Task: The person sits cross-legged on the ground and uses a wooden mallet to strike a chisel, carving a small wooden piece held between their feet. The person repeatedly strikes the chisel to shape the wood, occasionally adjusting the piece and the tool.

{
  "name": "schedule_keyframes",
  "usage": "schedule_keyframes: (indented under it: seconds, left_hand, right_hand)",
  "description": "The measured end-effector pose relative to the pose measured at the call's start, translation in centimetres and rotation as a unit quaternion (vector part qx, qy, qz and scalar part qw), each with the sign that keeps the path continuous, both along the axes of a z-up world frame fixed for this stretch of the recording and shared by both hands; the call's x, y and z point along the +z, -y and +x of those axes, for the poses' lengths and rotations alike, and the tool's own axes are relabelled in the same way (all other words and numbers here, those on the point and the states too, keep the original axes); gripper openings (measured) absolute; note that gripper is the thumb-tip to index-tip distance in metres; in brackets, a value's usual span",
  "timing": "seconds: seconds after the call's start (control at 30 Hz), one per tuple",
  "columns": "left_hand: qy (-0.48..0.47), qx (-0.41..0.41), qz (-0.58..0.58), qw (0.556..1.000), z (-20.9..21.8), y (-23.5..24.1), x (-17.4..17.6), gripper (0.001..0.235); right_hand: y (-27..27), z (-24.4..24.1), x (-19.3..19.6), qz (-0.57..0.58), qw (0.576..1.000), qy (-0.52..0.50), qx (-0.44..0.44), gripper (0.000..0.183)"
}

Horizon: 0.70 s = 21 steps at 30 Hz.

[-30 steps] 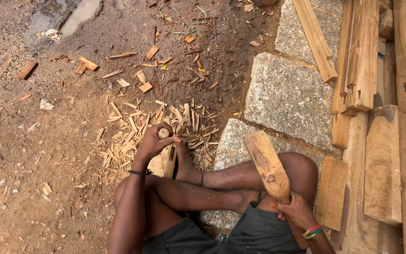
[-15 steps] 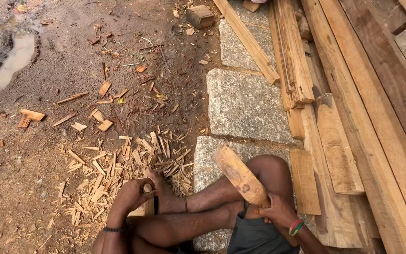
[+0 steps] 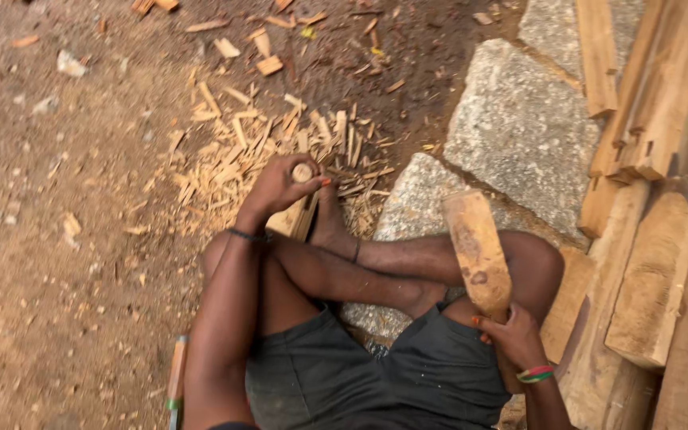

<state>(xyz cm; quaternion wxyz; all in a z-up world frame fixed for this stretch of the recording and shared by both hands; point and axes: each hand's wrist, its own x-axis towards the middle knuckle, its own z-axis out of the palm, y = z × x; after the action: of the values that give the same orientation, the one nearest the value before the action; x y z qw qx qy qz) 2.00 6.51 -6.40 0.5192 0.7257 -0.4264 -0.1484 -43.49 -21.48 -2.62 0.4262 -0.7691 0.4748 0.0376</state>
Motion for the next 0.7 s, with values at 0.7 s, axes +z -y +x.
schedule_keyframes:
  seconds: [0.7]
  left_hand:
    - [0.021,-0.131,-0.019,0.991,-0.9,5.0,-2.7,0.026]
  right_hand:
    - [-3.0,2.5,3.8,-0.084,0.994,-0.068,0.028,0.029]
